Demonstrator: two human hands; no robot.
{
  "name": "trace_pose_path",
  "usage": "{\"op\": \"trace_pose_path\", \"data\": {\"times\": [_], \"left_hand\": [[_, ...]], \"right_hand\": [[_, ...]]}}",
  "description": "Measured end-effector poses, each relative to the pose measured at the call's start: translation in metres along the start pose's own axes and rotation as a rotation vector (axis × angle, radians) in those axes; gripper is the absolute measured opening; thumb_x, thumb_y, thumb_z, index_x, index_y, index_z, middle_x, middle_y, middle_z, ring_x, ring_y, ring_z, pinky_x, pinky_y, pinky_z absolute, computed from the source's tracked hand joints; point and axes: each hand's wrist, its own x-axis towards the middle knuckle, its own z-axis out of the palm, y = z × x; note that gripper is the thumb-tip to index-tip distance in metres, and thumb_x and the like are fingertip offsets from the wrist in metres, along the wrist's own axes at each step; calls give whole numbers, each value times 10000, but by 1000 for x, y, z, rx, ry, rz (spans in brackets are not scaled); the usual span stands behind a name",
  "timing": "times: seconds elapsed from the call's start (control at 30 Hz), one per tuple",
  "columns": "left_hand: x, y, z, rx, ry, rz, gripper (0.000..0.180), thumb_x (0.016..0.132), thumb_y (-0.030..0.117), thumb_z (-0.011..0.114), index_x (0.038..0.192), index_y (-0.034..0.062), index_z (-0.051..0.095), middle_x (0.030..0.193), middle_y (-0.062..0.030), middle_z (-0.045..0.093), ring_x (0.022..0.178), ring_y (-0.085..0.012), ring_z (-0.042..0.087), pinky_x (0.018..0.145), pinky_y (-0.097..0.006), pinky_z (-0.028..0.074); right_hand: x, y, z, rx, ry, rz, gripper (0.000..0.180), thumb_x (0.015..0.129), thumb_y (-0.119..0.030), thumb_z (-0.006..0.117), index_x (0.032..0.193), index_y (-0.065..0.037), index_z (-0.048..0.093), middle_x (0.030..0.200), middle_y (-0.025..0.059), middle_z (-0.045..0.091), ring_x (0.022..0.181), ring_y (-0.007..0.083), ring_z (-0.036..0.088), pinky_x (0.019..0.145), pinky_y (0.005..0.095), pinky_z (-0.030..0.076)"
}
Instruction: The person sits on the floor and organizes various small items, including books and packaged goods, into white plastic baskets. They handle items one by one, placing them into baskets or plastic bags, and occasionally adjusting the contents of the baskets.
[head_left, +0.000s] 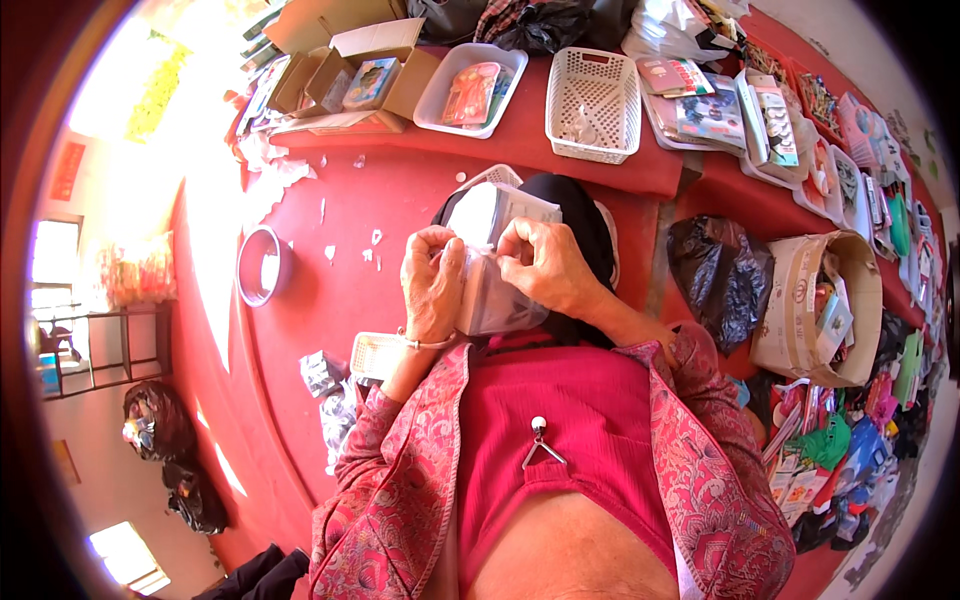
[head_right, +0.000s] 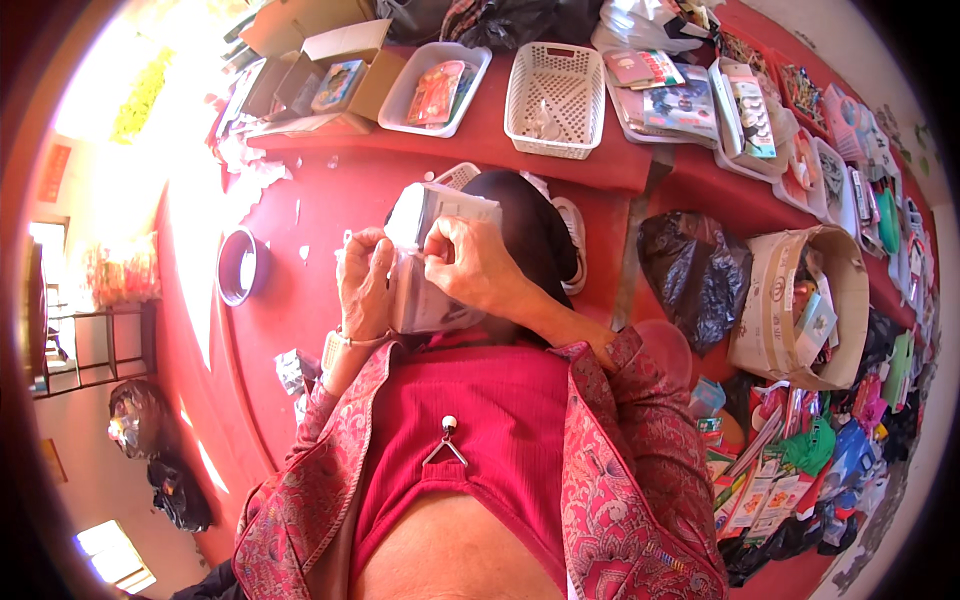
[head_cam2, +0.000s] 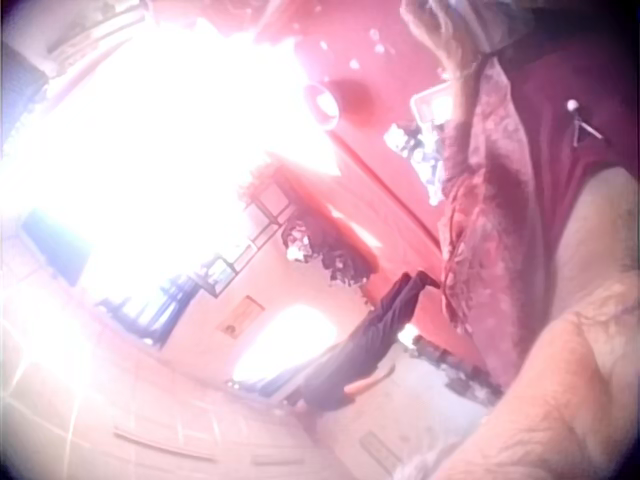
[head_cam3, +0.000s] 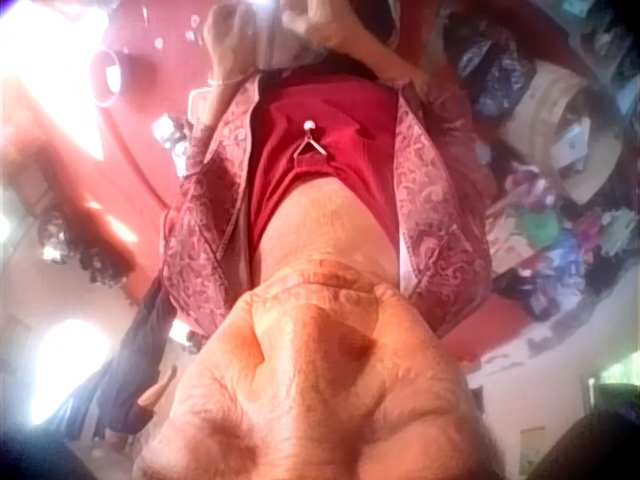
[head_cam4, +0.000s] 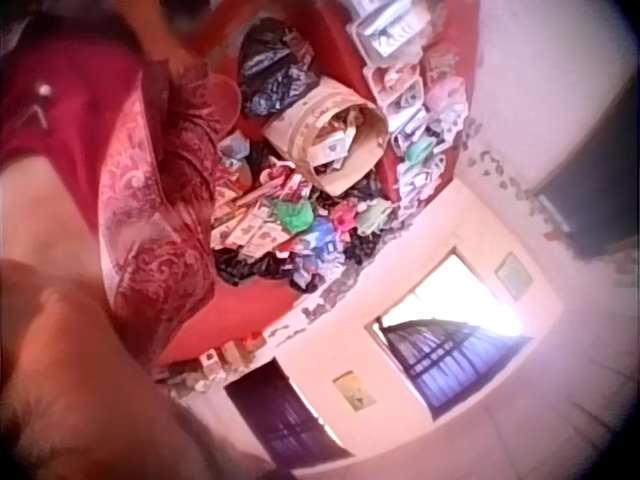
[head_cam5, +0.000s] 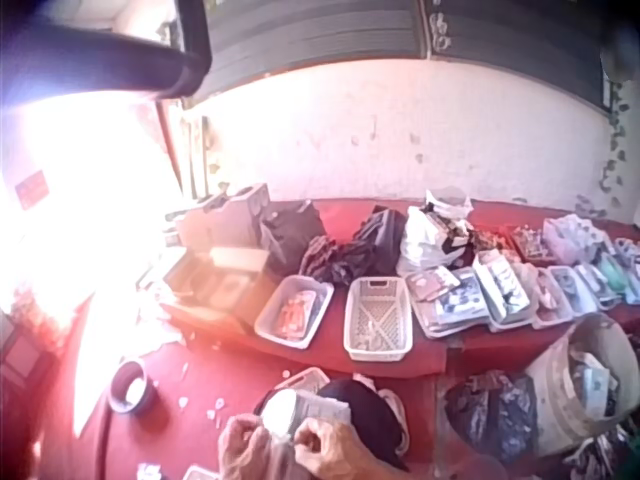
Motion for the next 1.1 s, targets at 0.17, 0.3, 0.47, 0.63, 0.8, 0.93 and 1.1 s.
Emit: {"op": "trace_pose_path", "data": {"times": [0.17, 0.3, 0.47, 0.63, 0.8, 0.93, 1.1], "left_hand": [[-10, -20, -9, -21, -311, -65, 896, 671, 114, 721, 1324, -44, 127, 1253, -208, 380, 1122, -273, 448, 933, -354, 385], [-4, -8, -8, -316, -339, -286, 714, 634, 14, 670, 1235, -72, 295, 1169, -191, 463, 1009, -257, 535, 850, -342, 459], [-8, 9, -9, -692, -286, -433, 537, 593, -52, 584, 1112, -51, 444, 974, -137, 575, 899, -233, 581, 801, -326, 484], [-4, 29, -2, -417, -366, -22, 695, 559, -11, 634, 1201, 12, 367, 1029, -96, 520, 944, -186, 528, 834, -318, 439], [-10, 26, 3, -464, -289, 77, 755, 537, 95, 722, 1192, -2, 361, 1056, -103, 481, 1020, -218, 449, 885, -313, 368], [-13, 33, -21, -784, -224, -27, 593, 656, 71, 672, 1182, 10, 405, 1017, -72, 544, 868, -170, 559, 692, -287, 492], [-5, -11, -102, -652, 117, -64, 323, 698, -9, 577, 1016, -31, 533, 870, -93, 596, 724, -185, 601, 629, -305, 528]], "right_hand": [[-2, 7, -6, 90, -15, 6, 71, 739, -54, 581, 774, -1, 548, 647, 3, 541, 553, 50, 510, 508, 208, 414], [4, 34, -23, 121, 260, 20, 114, 800, -62, 570, 889, 7, 549, 765, 10, 560, 661, 48, 518, 610, 190, 430], [5, 59, -31, 175, 241, 177, 373, 820, -237, 600, 1074, 19, 506, 952, 102, 590, 842, 158, 560, 770, 292, 439], [-5, 27, -28, 513, 52, 323, 355, 825, -154, 575, 1136, 0, 496, 1038, 70, 569, 895, 141, 544, 804, 274, 430], [2, -12, -19, 642, 25, 181, 414, 808, -120, 576, 1169, 30, 440, 1056, 103, 557, 925, 185, 558, 802, 298, 451], [15, -41, 4, 446, -39, 73, 460, 846, -164, 547, 1235, 21, 385, 1125, 98, 509, 992, 159, 506, 857, 302, 411], [47, -48, 23, 355, -191, 28, 492, 879, -271, 516, 1272, -10, 375, 1161, 86, 497, 1020, 138, 498, 874, 284, 384]]}}
